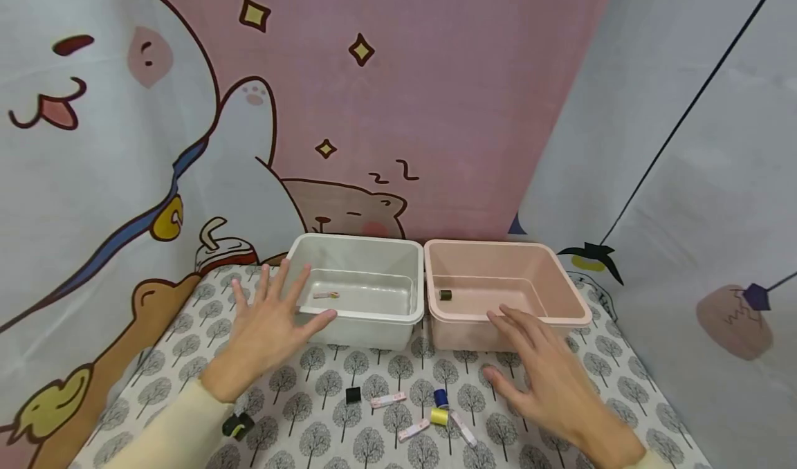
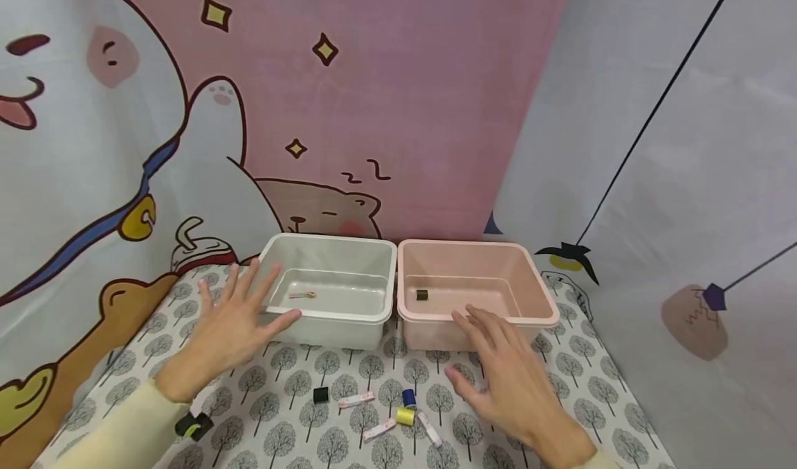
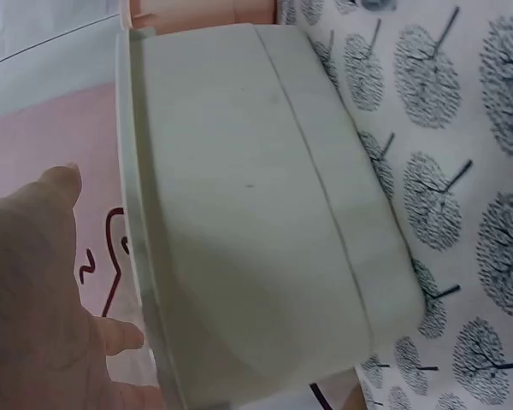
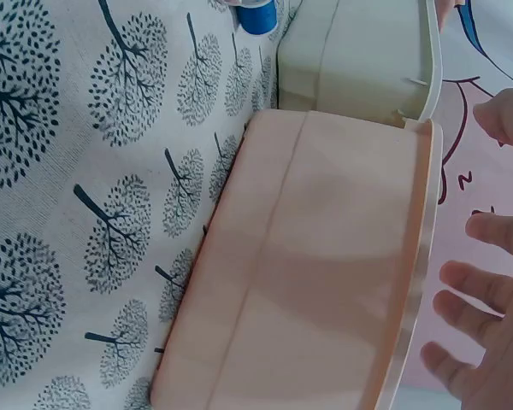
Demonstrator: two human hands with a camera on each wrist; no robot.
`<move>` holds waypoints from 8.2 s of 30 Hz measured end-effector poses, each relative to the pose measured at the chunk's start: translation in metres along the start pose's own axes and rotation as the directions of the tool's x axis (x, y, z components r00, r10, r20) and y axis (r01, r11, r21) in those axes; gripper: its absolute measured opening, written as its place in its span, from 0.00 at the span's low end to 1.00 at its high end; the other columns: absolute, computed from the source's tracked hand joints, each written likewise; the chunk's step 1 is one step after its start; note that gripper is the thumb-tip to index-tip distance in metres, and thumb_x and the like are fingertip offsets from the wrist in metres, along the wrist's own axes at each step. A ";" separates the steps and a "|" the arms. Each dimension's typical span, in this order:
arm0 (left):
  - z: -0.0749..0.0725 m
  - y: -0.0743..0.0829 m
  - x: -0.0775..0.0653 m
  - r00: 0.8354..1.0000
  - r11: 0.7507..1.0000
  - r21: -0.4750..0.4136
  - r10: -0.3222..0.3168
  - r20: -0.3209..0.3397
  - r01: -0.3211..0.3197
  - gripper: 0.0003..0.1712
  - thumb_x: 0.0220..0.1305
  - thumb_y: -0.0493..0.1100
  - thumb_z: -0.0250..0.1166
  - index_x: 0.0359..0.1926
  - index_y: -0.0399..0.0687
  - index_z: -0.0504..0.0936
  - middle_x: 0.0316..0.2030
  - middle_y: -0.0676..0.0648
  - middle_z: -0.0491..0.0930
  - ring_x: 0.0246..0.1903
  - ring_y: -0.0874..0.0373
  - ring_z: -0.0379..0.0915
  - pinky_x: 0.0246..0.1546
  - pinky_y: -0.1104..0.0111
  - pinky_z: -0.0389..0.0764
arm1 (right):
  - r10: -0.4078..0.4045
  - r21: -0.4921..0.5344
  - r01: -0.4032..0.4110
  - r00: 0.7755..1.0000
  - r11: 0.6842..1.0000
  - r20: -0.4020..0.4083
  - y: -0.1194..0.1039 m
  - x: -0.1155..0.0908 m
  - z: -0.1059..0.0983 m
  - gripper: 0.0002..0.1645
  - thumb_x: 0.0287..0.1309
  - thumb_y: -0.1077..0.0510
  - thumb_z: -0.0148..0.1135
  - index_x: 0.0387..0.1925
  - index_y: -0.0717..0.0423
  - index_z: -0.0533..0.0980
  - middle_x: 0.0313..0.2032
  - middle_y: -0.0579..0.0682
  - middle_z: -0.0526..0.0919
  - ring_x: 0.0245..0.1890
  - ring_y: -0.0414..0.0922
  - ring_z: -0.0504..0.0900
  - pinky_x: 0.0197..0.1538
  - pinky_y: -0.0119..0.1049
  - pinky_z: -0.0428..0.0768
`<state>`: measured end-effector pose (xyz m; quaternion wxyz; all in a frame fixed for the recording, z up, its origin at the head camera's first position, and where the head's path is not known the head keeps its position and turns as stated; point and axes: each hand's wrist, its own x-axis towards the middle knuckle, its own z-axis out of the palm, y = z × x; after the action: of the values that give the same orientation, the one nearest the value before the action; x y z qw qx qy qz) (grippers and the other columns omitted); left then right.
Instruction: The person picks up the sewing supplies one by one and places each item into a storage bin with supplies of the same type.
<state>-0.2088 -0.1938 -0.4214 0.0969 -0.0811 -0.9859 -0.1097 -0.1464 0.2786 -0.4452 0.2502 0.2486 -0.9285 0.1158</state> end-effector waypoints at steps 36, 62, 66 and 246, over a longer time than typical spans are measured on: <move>0.013 -0.016 0.021 0.996 0.993 -0.107 -0.047 0.072 0.055 0.65 0.83 0.86 0.45 0.97 0.46 0.46 0.94 0.27 0.36 0.92 0.18 0.32 0.81 0.11 0.27 | -0.243 0.106 0.230 0.960 0.967 0.135 0.005 -0.018 0.013 0.54 0.67 0.47 0.85 0.89 0.29 0.70 0.75 0.39 0.82 0.69 0.41 0.87 0.63 0.50 0.94; 0.013 -0.011 0.014 0.996 0.996 -0.062 -0.061 0.063 0.065 0.72 0.83 0.86 0.45 0.93 0.27 0.44 0.94 0.25 0.38 0.93 0.21 0.35 0.82 0.11 0.30 | -0.285 0.225 0.211 0.879 0.951 0.381 0.001 -0.021 0.042 0.32 0.74 0.37 0.79 0.75 0.34 0.84 0.65 0.34 0.88 0.60 0.37 0.89 0.60 0.46 0.95; 0.015 -0.013 0.014 0.998 0.997 -0.059 -0.050 0.045 0.053 0.71 0.83 0.85 0.46 0.93 0.27 0.45 0.94 0.25 0.40 0.93 0.21 0.35 0.81 0.10 0.30 | -0.294 0.256 0.201 0.864 0.946 0.409 0.000 -0.021 0.044 0.33 0.72 0.34 0.80 0.73 0.32 0.84 0.64 0.35 0.88 0.60 0.38 0.90 0.61 0.46 0.94; 0.018 -0.031 0.014 0.999 1.000 0.010 -0.015 0.050 0.015 0.73 0.80 0.89 0.46 0.95 0.35 0.46 0.95 0.30 0.44 0.94 0.22 0.33 0.81 0.12 0.24 | -0.353 0.264 0.304 0.921 0.916 0.164 -0.040 0.239 0.038 0.32 0.71 0.41 0.82 0.66 0.55 0.85 0.55 0.54 0.91 0.55 0.50 0.93 0.62 0.45 0.93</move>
<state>-0.2311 -0.2176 -0.4423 0.0716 -0.0759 -0.9891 -0.1037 -0.3204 0.1349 -0.3484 0.1367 0.4400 -0.8741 0.1537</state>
